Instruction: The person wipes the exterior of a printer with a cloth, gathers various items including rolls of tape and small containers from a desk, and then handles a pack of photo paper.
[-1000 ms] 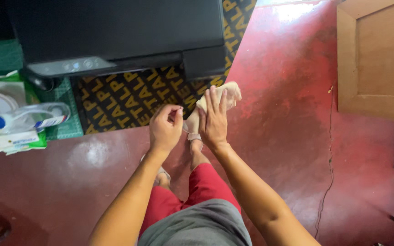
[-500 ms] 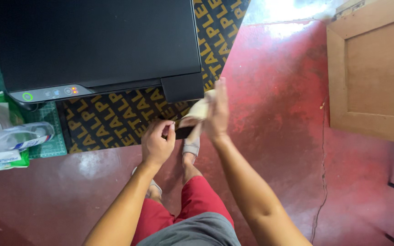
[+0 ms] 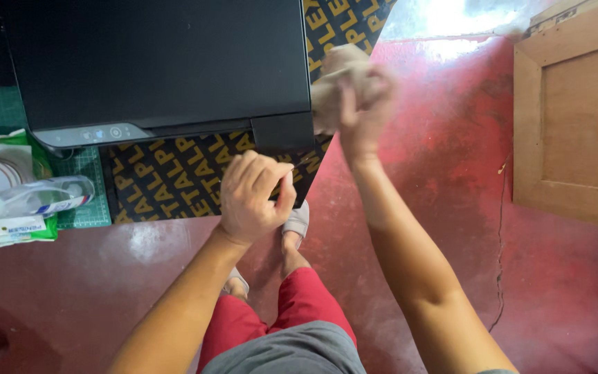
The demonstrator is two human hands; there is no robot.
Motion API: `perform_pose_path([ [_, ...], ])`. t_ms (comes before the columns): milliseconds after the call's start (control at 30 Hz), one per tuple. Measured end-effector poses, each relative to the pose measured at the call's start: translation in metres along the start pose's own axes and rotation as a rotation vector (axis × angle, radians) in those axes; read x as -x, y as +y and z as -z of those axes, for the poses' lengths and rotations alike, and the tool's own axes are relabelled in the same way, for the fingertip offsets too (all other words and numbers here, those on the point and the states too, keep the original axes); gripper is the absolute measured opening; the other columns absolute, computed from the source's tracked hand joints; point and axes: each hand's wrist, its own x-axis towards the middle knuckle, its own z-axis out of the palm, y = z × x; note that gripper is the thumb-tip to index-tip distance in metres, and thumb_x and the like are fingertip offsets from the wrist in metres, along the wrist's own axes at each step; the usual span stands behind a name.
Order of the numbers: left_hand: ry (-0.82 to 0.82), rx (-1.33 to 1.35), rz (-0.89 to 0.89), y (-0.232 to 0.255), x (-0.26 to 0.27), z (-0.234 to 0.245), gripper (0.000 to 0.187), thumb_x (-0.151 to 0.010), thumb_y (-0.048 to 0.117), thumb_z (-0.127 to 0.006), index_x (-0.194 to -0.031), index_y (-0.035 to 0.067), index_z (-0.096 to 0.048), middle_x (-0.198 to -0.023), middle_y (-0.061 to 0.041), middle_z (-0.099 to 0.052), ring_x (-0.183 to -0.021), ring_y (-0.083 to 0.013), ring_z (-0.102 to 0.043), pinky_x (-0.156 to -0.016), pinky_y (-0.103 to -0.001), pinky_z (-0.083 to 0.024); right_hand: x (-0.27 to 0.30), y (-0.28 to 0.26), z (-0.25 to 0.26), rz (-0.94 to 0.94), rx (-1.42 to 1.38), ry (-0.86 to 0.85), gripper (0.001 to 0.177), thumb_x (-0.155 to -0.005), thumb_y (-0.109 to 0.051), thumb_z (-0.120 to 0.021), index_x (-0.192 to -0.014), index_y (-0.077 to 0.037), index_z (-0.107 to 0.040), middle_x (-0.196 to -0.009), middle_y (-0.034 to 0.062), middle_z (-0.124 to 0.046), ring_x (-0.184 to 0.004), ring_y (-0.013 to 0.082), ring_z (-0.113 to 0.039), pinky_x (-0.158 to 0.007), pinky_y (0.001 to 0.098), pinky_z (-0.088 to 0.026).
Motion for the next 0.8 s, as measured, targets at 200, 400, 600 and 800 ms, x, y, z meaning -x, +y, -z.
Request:
perform_pose_path([
  [200,-0.068,-0.089,-0.181,-0.013,-0.07,0.0,0.009,-0.088,0.004,-0.063,-0.095,0.004,-0.057,-0.117,-0.016,-0.065,-0.131,-0.039,-0.059,-0.116,-0.056,-0.04,0.018,-0.004,0.004,0.248,0.348,-0.509,0.05,-0.105,-0.008,-0.057,-0.153,0.0,-0.044,-0.154,0.0225,-0.05,-0.149,0.0454,-0.042,-0.125,0.0496,-0.031],
  [400,-0.169,-0.006,-0.096,-0.035,-0.096,-0.016,0.006,-0.097,0.001,-0.058,-0.103,0.001,-0.057,-0.14,-0.016,-0.063,-0.143,-0.0387,-0.051,-0.124,-0.056,-0.036,-0.041,0.03,-0.032,0.335,0.492,-0.607,0.06,-0.101,-0.013,-0.056,-0.157,-0.003,-0.039,-0.163,0.0178,-0.04,-0.152,0.0457,-0.03,-0.125,0.0549,-0.023],
  [600,-0.135,0.075,0.005,-0.039,-0.098,-0.017,0.003,-0.1,0.001,-0.056,-0.103,0.001,-0.057,-0.138,-0.017,-0.064,-0.141,-0.0368,-0.055,-0.123,-0.053,-0.041,-0.136,0.088,-0.099,0.454,0.6,-0.593,0.067,-0.09,-0.011,-0.059,-0.155,-0.008,-0.045,-0.16,0.0162,-0.042,-0.146,0.0488,-0.035,-0.118,0.0564,-0.03],
  [800,-0.162,0.059,0.011,-0.046,-0.094,-0.018,0.004,-0.1,0.0,-0.055,-0.105,0.0,-0.056,-0.141,-0.017,-0.063,-0.142,-0.0364,-0.054,-0.124,-0.052,-0.04,-0.165,0.103,-0.123,0.461,0.462,-0.596,0.05,-0.104,-0.013,-0.066,-0.152,-0.012,-0.053,-0.162,0.0173,-0.041,-0.147,0.0539,-0.029,-0.121,0.0582,-0.025],
])
